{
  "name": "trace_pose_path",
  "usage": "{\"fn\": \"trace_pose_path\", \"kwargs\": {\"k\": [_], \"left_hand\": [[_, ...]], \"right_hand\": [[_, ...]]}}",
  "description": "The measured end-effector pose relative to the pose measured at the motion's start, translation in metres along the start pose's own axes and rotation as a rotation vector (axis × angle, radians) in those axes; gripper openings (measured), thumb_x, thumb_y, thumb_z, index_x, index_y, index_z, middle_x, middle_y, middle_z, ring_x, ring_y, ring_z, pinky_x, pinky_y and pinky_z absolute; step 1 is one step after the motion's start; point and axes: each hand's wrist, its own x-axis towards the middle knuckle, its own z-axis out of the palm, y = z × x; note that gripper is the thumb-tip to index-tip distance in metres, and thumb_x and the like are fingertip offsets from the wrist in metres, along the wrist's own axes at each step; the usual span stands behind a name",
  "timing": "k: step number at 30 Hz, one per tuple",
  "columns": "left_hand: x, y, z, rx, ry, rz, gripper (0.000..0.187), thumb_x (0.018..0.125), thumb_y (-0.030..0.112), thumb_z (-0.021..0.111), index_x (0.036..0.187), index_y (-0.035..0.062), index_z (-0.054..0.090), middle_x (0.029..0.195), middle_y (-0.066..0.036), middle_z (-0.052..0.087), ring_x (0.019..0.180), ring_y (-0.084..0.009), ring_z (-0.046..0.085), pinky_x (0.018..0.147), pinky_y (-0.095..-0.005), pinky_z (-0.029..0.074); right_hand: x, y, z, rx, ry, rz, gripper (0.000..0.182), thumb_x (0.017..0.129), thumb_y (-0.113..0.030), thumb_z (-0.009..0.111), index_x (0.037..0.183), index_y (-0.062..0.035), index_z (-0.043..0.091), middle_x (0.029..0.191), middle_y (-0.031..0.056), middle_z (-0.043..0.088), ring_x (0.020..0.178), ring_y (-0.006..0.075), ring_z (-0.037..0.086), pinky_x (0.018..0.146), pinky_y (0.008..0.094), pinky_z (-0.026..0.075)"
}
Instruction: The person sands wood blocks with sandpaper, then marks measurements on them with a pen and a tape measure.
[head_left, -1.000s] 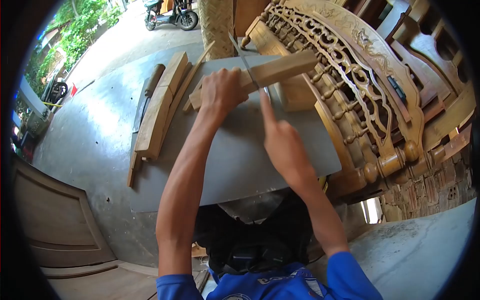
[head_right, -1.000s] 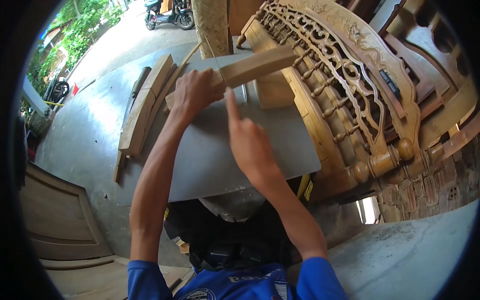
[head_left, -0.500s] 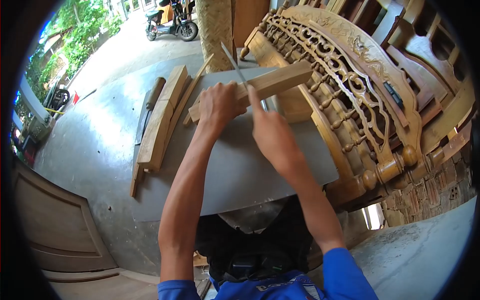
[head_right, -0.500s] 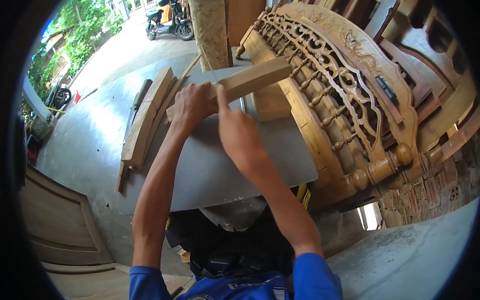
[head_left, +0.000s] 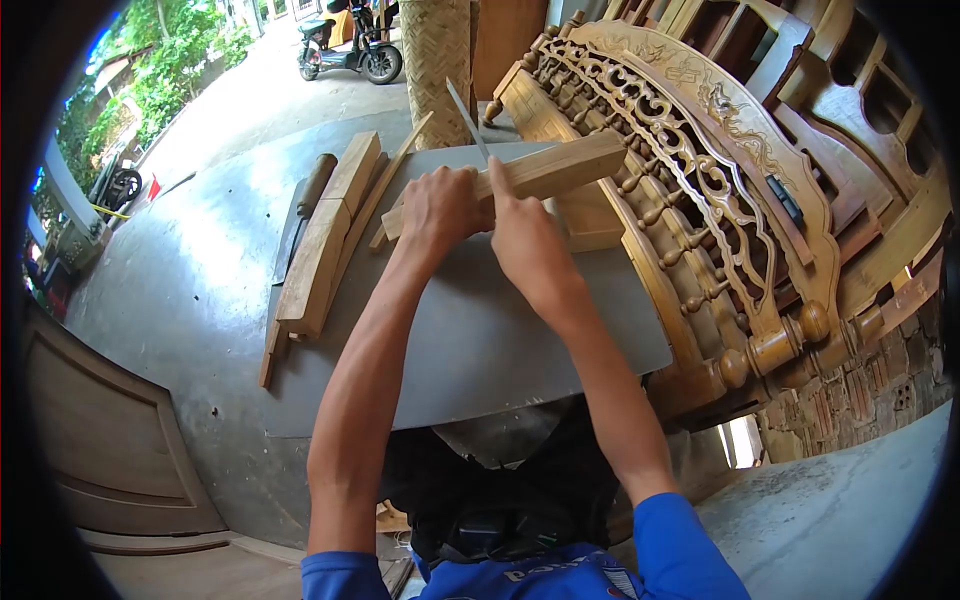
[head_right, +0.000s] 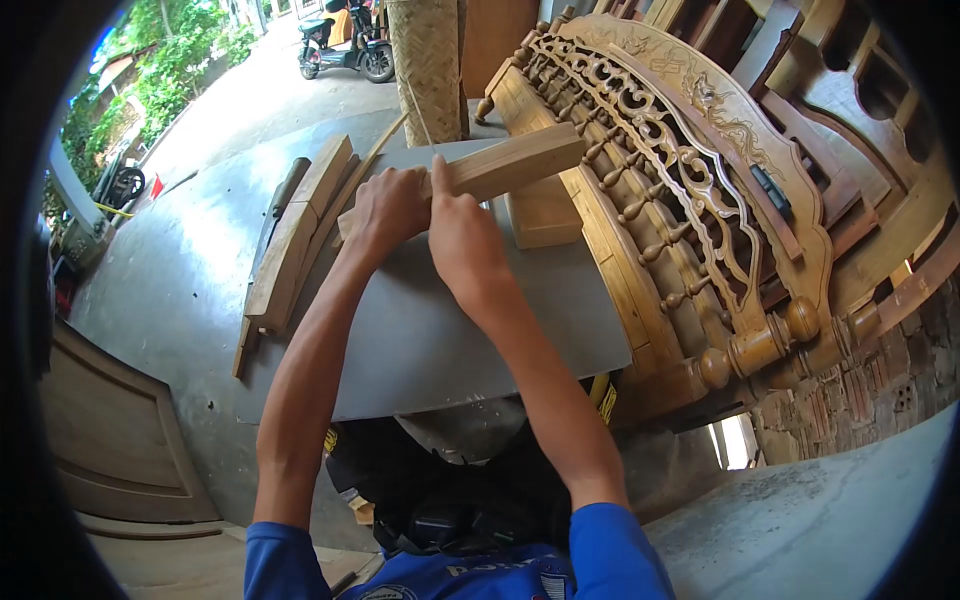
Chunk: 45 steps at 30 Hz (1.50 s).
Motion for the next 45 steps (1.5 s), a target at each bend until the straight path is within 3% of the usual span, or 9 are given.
{"fn": "trace_pose_path", "kwargs": {"k": [3, 7, 9, 13, 16, 20, 29, 41, 45], "left_hand": [[0.001, -0.001, 0.002, -0.01, -0.026, 0.031, 0.041, 0.051, 0.032, 0.078, 0.08, 0.006, 0.065, 0.074, -0.015, 0.064, 0.07, -0.0295, 0.064, 0.065, -0.0377, 0.05], [0.003, -0.005, -0.003, -0.066, -0.041, 0.037, 0.042, 0.05, 0.033, 0.079, 0.079, 0.0054, 0.065, 0.073, -0.015, 0.064, 0.069, -0.0289, 0.064, 0.065, -0.0373, 0.05], [0.001, -0.006, 0.0, -0.079, -0.044, 0.061, 0.044, 0.052, 0.036, 0.077, 0.08, 0.0042, 0.064, 0.071, -0.015, 0.063, 0.067, -0.0301, 0.063, 0.064, -0.0391, 0.049], [-0.004, -0.002, 0.004, -0.007, 0.034, 0.074, 0.044, 0.054, 0.036, 0.076, 0.081, 0.0039, 0.062, 0.068, -0.015, 0.062, 0.065, -0.0308, 0.062, 0.063, -0.0397, 0.049], [-0.018, 0.002, 0.0, -0.024, 0.052, 0.1, 0.034, 0.06, 0.028, 0.072, 0.081, 0.0036, 0.061, 0.066, -0.016, 0.061, 0.065, -0.0313, 0.062, 0.063, -0.0394, 0.049], [-0.012, -0.001, -0.014, -0.079, -0.139, 0.122, 0.033, 0.062, 0.023, 0.069, 0.085, 0.0, 0.061, 0.071, -0.018, 0.062, 0.069, -0.0327, 0.061, 0.067, -0.0401, 0.048], [-0.013, 0.002, -0.025, -0.213, -0.2, 0.011, 0.049, 0.059, 0.023, 0.072, 0.101, -0.0012, 0.061, 0.088, -0.022, 0.062, 0.082, -0.0334, 0.061, 0.076, -0.0393, 0.047], [-0.006, 0.001, -0.02, -0.157, -0.212, -0.064, 0.042, 0.056, 0.03, 0.072, 0.083, -0.0025, 0.065, 0.08, -0.022, 0.063, 0.077, -0.0329, 0.062, 0.072, -0.0383, 0.048], [-0.01, 0.004, -0.019, -0.109, -0.14, -0.008, 0.037, 0.057, 0.026, 0.068, 0.082, -0.0009, 0.066, 0.079, -0.022, 0.063, 0.077, -0.0341, 0.062, 0.073, -0.0383, 0.049]], "right_hand": [[-0.048, 0.002, -0.001, 0.057, 0.08, 0.009, 0.064, 0.077, 0.003, 0.044, 0.136, -0.0088, 0.022, 0.064, 0.0254, 0.056, 0.063, 0.0418, 0.057, 0.056, 0.0485, 0.046], [-0.166, -0.008, -0.067, 0.083, -0.242, 0.289, 0.064, 0.08, 0.003, 0.044, 0.137, -0.0155, 0.024, 0.059, 0.025, 0.053, 0.058, 0.0413, 0.056, 0.054, 0.0485, 0.043], [-0.181, 0.001, -0.089, 0.111, -0.219, 0.308, 0.059, 0.082, 0.002, 0.043, 0.137, -0.0144, 0.025, 0.06, 0.0252, 0.052, 0.059, 0.041, 0.056, 0.054, 0.0492, 0.042], [-0.174, 0.004, -0.093, 0.196, -0.046, 0.243, 0.052, 0.087, -0.002, 0.04, 0.136, -0.0125, 0.027, 0.06, 0.0241, 0.053, 0.058, 0.0408, 0.055, 0.061, 0.0492, 0.045], [-0.165, 0.015, -0.061, 0.205, -0.003, 0.094, 0.065, 0.08, 0.003, 0.045, 0.138, -0.0112, 0.02, 0.058, 0.02, 0.054, 0.055, 0.0351, 0.058, 0.052, 0.0444, 0.045], [-0.152, 0.014, -0.039, 0.152, -0.088, 0.127, 0.069, 0.079, 0.002, 0.047, 0.139, -0.0133, 0.018, 0.055, 0.0153, 0.052, 0.052, 0.0333, 0.057, 0.051, 0.0425, 0.046], [-0.146, 0.008, -0.047, 0.062, -0.183, 0.127, 0.072, 0.077, 0.003, 0.047, 0.139, -0.0156, 0.018, 0.057, 0.0152, 0.053, 0.054, 0.0321, 0.058, 0.054, 0.043, 0.048], [-0.156, 0.012, -0.067, -0.091, -0.259, 0.104, 0.074, 0.074, 0.005, 0.046, 0.139, -0.016, 0.018, 0.061, 0.0178, 0.056, 0.059, 0.0356, 0.06, 0.058, 0.045, 0.049], [-0.085, 0.009, -0.038, -0.043, -0.101, -0.004, 0.066, 0.078, 0.002, 0.043, 0.138, -0.0107, 0.02, 0.067, 0.0205, 0.058, 0.063, 0.037, 0.06, 0.06, 0.0442, 0.05]]}}
